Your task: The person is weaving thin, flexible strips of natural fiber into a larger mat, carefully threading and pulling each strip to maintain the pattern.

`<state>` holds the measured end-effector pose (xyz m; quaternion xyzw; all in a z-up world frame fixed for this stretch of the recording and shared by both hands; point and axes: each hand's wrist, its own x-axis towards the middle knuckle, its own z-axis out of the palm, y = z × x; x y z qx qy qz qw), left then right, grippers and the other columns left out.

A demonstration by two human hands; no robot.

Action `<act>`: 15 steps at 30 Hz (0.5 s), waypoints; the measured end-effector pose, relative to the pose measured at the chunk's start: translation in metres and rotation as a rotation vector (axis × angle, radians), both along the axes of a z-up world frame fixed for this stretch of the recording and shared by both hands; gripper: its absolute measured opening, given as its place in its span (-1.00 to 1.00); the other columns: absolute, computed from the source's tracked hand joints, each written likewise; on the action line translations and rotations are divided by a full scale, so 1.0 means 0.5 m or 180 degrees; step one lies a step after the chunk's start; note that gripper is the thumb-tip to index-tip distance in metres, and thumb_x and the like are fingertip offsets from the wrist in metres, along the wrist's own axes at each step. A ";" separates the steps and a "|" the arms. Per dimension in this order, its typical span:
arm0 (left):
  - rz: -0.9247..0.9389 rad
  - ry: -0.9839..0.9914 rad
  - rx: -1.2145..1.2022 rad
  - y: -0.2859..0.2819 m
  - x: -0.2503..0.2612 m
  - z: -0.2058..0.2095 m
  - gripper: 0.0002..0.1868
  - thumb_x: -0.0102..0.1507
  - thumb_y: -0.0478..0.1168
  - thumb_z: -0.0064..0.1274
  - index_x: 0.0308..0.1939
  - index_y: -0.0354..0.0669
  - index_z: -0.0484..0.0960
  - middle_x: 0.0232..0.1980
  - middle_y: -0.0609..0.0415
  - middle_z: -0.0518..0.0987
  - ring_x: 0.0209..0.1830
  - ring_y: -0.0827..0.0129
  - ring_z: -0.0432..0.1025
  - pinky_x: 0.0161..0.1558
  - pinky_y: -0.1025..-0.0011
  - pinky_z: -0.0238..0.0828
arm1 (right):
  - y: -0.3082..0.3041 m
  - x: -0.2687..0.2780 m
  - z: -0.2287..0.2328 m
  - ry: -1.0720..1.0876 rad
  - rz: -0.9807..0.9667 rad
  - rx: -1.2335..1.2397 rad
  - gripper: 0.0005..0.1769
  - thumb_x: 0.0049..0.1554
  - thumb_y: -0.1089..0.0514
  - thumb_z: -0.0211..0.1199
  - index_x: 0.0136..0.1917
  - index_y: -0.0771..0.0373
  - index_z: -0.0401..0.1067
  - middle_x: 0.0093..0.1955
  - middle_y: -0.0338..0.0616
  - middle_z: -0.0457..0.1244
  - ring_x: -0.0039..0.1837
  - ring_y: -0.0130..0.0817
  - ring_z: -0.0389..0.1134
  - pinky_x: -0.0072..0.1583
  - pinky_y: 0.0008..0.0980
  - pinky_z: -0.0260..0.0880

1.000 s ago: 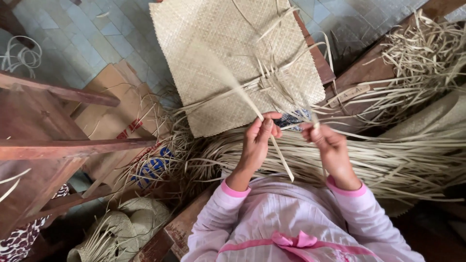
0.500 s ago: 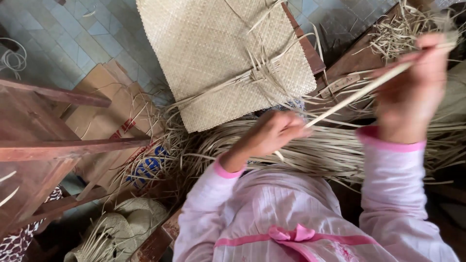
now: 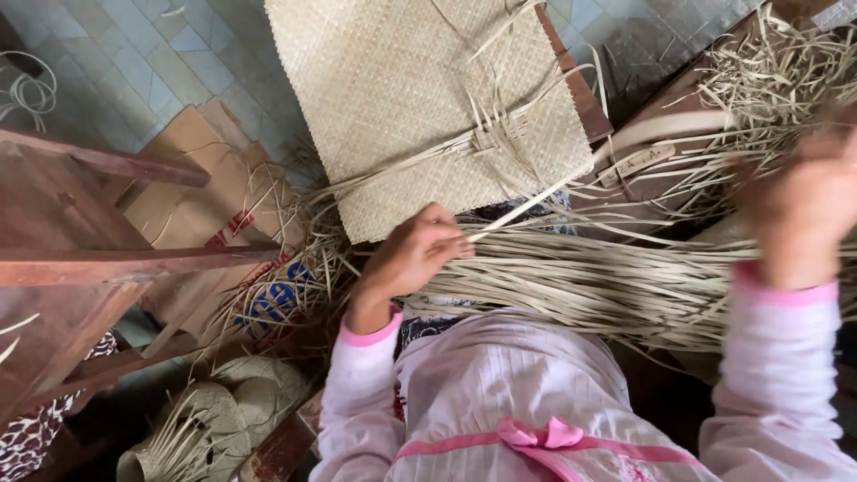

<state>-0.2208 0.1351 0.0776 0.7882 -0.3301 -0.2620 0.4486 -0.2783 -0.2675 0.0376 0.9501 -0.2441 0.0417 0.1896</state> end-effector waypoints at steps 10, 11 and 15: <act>-0.0379 0.1205 -0.1033 -0.097 -0.044 -0.060 -0.77 0.22 -0.22 -0.10 -0.49 -0.26 0.52 -0.54 0.04 0.46 -0.54 0.41 0.30 -0.40 0.47 0.24 | 0.334 -0.054 0.050 -0.1343 0.3646 0.2752 -0.85 -0.02 0.06 0.16 -0.15 0.04 0.43 -0.19 -0.36 0.28 -0.04 -0.30 0.30 -0.06 -0.41 0.20; -0.0351 0.1174 -0.0964 -0.097 -0.044 -0.056 -0.75 0.22 -0.20 -0.10 -0.51 -0.23 0.52 -0.55 0.05 0.47 -0.54 0.42 0.30 -0.40 0.47 0.25 | 0.332 -0.053 0.051 -0.1259 0.3626 0.2997 -0.89 -0.02 0.07 0.15 -0.19 0.05 0.42 -0.17 -0.39 0.29 -0.07 -0.32 0.31 -0.04 -0.38 0.20; -0.0334 0.0713 -0.0498 -0.092 -0.050 -0.034 -0.74 0.20 -0.18 -0.13 -0.56 -0.16 0.51 -0.64 0.03 0.44 -0.62 0.32 0.30 -0.47 0.41 0.21 | 0.306 -0.049 0.048 -0.0920 0.3704 0.3130 -0.91 -0.05 0.21 0.13 -0.24 0.05 0.41 -0.15 -0.37 0.32 -0.12 -0.35 0.31 0.00 -0.30 0.11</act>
